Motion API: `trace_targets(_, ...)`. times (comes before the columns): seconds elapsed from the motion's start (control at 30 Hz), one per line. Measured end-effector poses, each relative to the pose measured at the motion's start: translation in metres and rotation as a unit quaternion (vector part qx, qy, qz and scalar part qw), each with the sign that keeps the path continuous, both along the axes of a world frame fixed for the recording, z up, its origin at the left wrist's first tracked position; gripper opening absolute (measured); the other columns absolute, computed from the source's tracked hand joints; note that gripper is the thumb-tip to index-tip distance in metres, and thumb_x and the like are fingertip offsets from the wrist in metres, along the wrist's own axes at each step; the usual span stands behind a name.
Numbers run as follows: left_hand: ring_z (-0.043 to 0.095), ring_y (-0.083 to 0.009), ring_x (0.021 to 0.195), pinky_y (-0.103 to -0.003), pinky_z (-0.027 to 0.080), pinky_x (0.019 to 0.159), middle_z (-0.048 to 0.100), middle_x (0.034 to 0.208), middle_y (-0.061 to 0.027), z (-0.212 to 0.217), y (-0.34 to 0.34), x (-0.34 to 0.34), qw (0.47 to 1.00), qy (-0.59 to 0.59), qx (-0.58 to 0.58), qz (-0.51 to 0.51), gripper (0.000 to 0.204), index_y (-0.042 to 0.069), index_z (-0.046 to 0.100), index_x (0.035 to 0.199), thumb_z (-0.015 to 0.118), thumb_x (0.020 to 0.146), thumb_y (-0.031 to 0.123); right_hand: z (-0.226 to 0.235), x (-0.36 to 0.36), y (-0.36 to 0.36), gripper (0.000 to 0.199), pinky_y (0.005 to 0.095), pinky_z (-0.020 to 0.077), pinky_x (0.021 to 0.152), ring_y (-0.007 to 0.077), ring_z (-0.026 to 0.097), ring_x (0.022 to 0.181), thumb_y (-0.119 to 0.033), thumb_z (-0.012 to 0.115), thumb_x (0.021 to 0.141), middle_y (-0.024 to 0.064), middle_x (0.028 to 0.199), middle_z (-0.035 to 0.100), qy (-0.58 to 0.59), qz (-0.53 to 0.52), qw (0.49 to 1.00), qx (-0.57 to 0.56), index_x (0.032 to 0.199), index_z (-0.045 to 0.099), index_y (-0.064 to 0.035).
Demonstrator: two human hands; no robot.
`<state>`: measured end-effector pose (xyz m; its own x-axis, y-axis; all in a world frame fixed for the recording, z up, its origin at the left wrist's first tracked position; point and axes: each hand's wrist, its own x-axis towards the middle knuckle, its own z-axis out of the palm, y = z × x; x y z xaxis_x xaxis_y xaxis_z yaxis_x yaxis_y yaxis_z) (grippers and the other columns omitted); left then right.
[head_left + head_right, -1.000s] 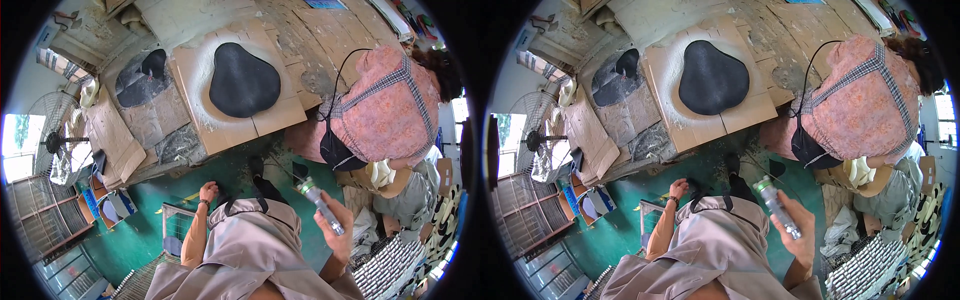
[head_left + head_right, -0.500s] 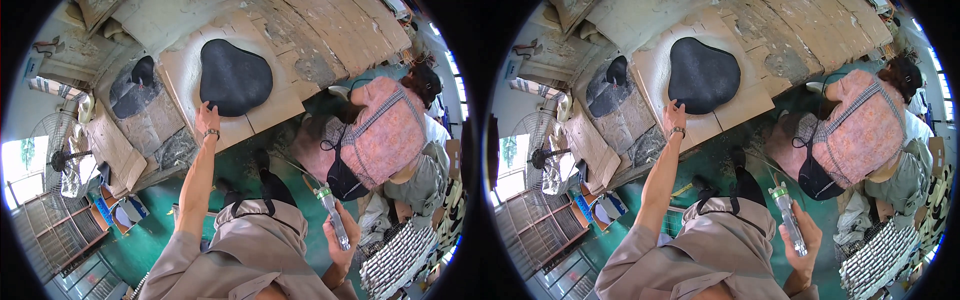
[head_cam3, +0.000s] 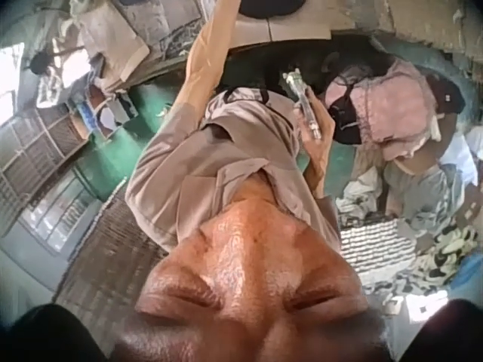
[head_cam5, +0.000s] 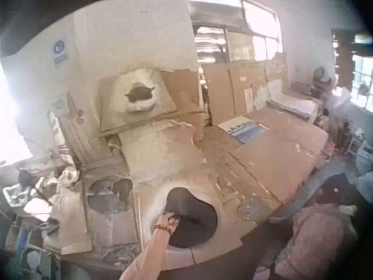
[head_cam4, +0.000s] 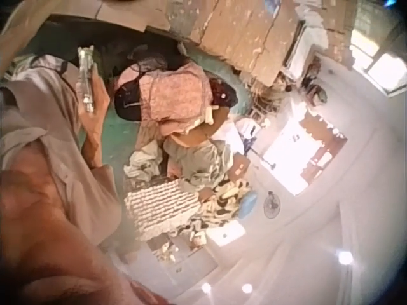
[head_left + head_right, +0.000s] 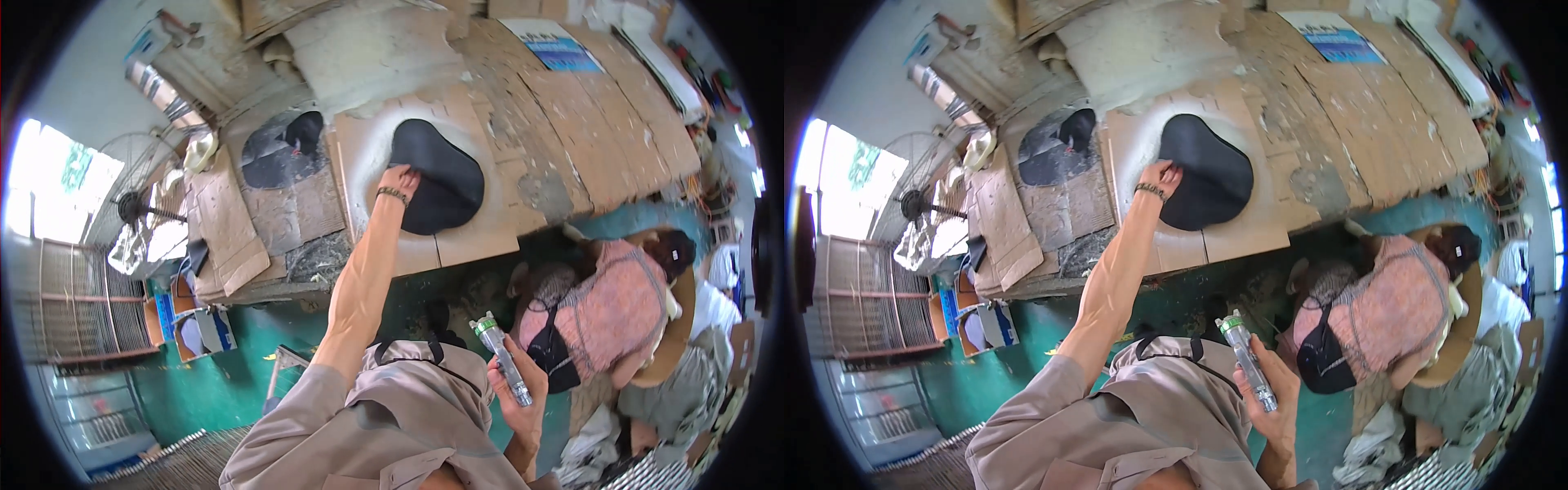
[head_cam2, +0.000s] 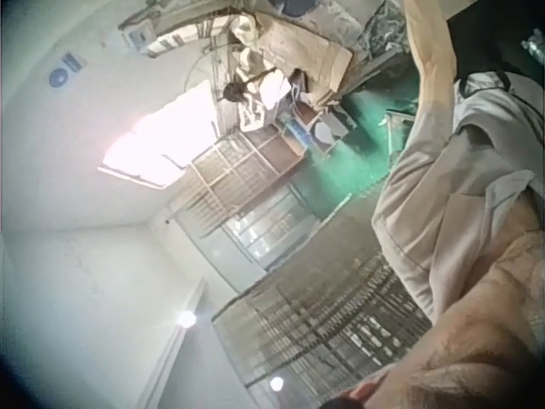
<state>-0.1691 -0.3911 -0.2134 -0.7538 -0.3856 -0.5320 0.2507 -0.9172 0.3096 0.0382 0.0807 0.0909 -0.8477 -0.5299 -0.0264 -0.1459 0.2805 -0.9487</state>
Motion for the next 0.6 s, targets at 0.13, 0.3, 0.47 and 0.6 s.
trace_targets(0.13, 0.053, -0.0246, 0.072, -0.046, 0.058, 0.092, 0.050, 0.078, -0.0132, 0.108, 0.025, -0.045, 0.998, 0.044, 0.035, 0.030, 0.019, 0.000, 0.048, 0.080, 0.063, 0.089, -0.009, -0.003, -0.001, -0.020, 0.050, 0.0259, 0.0509, 0.073, 0.0116, 0.062, 0.080, -0.012, 0.075, 0.093, 0.0064, 0.090, 0.069, -0.018, 0.012, 1.000, -0.003, 0.137, 0.061, 0.0082)
trace_targets(0.3, 0.067, -0.0312, 0.085, -0.050, 0.057, 0.096, 0.068, 0.088, -0.0147, 0.216, -0.018, 0.027, 0.977, 0.190, -0.076, 0.065, 0.007, -0.002, 0.060, 0.090, 0.064, 0.087, 0.003, -0.003, -0.002, -0.057, 0.045, 0.0262, 0.0505, 0.078, 0.0113, 0.062, 0.081, -0.014, 0.077, 0.093, 0.0050, 0.090, 0.067, -0.052, 0.104, 0.993, -0.031, 0.131, 0.064, 0.0089)
trace_targets(0.47, 0.072, -0.0241, 0.092, -0.039, 0.060, 0.091, 0.071, 0.093, -0.0071, 0.264, -0.005, 0.172, 0.921, 0.287, -0.134, 0.227, 0.011, 0.007, 0.064, 0.091, 0.061, 0.081, 0.003, -0.013, 0.009, -0.091, 0.047, 0.0278, 0.0518, 0.077, 0.0131, 0.063, 0.083, -0.007, 0.076, 0.091, 0.0059, 0.092, 0.069, -0.134, 0.159, 0.977, -0.050, 0.134, 0.064, 0.0068)
trace_targets(0.6, 0.070, -0.0295, 0.113, -0.046, 0.056, 0.102, 0.070, 0.124, -0.0181, 0.270, 0.013, 0.324, 0.891, 0.298, -0.144, 0.310, 0.045, -0.007, 0.060, 0.127, 0.055, 0.085, 0.007, -0.004, 0.026, -0.133, 0.048, 0.0249, 0.0498, 0.071, 0.0121, 0.061, 0.079, -0.011, 0.076, 0.092, 0.0051, 0.088, 0.068, -0.104, 0.289, 0.952, 0.017, 0.136, 0.064, 0.0049)
